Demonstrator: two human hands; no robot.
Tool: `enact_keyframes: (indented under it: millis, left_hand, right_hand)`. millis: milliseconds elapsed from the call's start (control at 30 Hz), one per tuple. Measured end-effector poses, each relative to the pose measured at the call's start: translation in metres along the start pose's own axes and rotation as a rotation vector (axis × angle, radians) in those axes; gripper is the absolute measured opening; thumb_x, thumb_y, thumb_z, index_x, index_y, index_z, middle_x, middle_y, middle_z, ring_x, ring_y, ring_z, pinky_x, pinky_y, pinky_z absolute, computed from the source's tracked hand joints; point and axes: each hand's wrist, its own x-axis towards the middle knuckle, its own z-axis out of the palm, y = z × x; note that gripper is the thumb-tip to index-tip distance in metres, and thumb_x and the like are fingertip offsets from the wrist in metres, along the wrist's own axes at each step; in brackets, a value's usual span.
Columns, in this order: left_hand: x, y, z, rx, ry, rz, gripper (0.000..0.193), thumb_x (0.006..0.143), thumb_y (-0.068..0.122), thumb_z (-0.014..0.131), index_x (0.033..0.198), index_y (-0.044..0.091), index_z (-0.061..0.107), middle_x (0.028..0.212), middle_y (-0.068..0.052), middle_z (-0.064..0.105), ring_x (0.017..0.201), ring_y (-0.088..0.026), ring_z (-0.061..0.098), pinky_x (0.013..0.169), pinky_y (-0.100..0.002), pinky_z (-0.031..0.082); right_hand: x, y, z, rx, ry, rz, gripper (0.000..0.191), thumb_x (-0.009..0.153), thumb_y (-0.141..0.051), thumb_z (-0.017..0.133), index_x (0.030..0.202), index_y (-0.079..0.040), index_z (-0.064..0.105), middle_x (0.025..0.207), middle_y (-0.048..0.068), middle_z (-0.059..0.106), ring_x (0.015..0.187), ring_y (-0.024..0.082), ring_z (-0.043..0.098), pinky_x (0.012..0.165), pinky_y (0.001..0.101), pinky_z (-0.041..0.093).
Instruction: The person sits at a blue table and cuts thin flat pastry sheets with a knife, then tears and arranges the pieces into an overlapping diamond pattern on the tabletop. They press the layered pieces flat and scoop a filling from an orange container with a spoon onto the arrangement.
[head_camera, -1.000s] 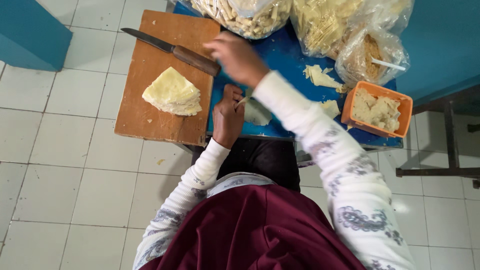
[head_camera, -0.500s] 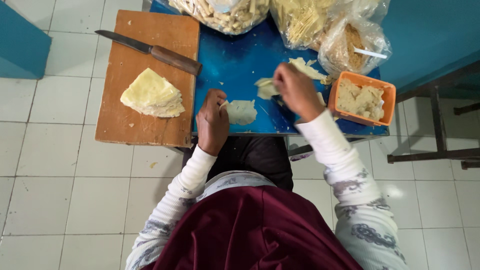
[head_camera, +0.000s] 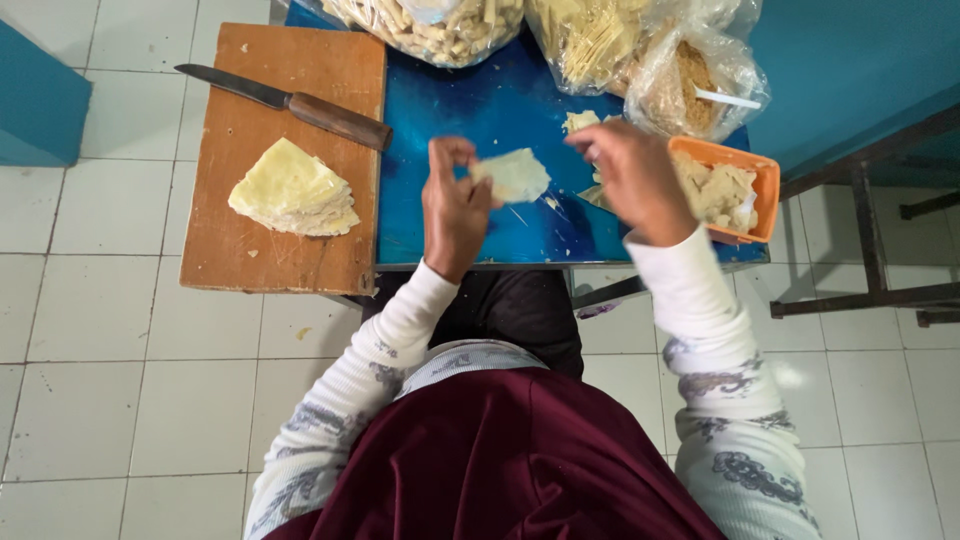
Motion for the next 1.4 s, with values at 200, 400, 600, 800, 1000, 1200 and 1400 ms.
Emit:
enact_keyframes:
  millis: [200, 400, 600, 800, 1000, 1200, 1400]
  left_hand:
    - [-0.021, -0.026, -0.018, 0.216, -0.027, -0.087, 0.048, 0.089, -0.016, 0.062, 0.128, -0.002, 0.038, 0.109, -0.017, 0.054, 0.071, -0.025, 0.075, 0.053, -0.029, 0.061]
    - [-0.028, -0.028, -0.024, 0.423, 0.006, 0.103, 0.069, 0.083, -0.011, 0.071, 0.141, 0.0, 0.036, 0.102, -0.022, 0.061, 0.085, -0.042, 0.07, 0.07, -0.046, 0.056]
    - [-0.036, -0.017, -0.027, 0.584, -0.016, 0.027, 0.075, 0.081, -0.007, 0.076, 0.145, 0.003, 0.038, 0.109, -0.022, 0.066, 0.088, -0.042, 0.07, 0.069, -0.046, 0.053]
    - [-0.043, -0.015, -0.03, 0.597, 0.053, 0.19, 0.084, 0.077, -0.01, 0.076, 0.15, 0.003, 0.036, 0.104, -0.017, 0.063, 0.086, -0.035, 0.068, 0.073, -0.042, 0.053]
    - [-0.046, -0.019, -0.032, 0.497, 0.058, 0.088, 0.081, 0.082, -0.014, 0.072, 0.153, 0.003, 0.036, 0.104, -0.012, 0.064, 0.075, -0.021, 0.066, 0.069, -0.034, 0.055]
    - [-0.047, -0.021, -0.035, 0.46, 0.057, 0.095, 0.08, 0.083, -0.015, 0.071, 0.152, 0.004, 0.035, 0.104, -0.012, 0.062, 0.076, -0.018, 0.068, 0.067, -0.031, 0.057]
    - [-0.045, -0.021, -0.034, 0.451, 0.051, 0.067, 0.082, 0.083, -0.013, 0.074, 0.153, 0.003, 0.035, 0.104, -0.011, 0.062, 0.076, -0.019, 0.067, 0.068, -0.032, 0.056]
  right_hand:
    - [-0.017, -0.034, 0.049, 0.015, -0.022, 0.031, 0.027, 0.092, 0.003, 0.068, 0.118, -0.005, 0.072, 0.105, 0.013, 0.069, 0.097, 0.031, 0.066, 0.084, 0.0411, 0.053]
    - [-0.03, -0.044, 0.065, -0.102, 0.099, -0.039, 0.029, 0.092, 0.003, 0.069, 0.119, -0.005, 0.073, 0.109, 0.012, 0.062, 0.102, 0.032, 0.06, 0.089, 0.0414, 0.051]
    - [-0.066, -0.031, -0.021, -0.225, 0.205, 0.146, 0.029, 0.101, -0.008, 0.075, 0.129, -0.015, 0.074, 0.118, 0.009, 0.056, 0.11, 0.031, 0.055, 0.098, 0.0433, 0.045]
    - [-0.118, -0.023, -0.064, -0.562, 0.065, 0.305, 0.043, 0.079, -0.026, 0.089, 0.12, -0.018, 0.078, 0.123, 0.007, 0.05, 0.118, 0.035, 0.044, 0.099, 0.0515, 0.035]
    - [-0.12, -0.006, -0.043, -0.501, 0.152, 0.334, 0.03, 0.083, -0.023, 0.091, 0.11, -0.019, 0.08, 0.121, 0.004, 0.049, 0.119, 0.032, 0.044, 0.101, 0.0496, 0.035]
    - [-0.121, 0.001, -0.043, -0.549, 0.137, 0.282, 0.024, 0.082, -0.019, 0.092, 0.101, -0.016, 0.078, 0.12, 0.003, 0.05, 0.121, 0.032, 0.044, 0.104, 0.0485, 0.035]
    - [-0.111, -0.014, -0.043, -0.402, 0.235, 0.27, 0.032, 0.082, -0.016, 0.09, 0.109, -0.019, 0.073, 0.121, 0.008, 0.047, 0.121, 0.033, 0.044, 0.104, 0.049, 0.035]
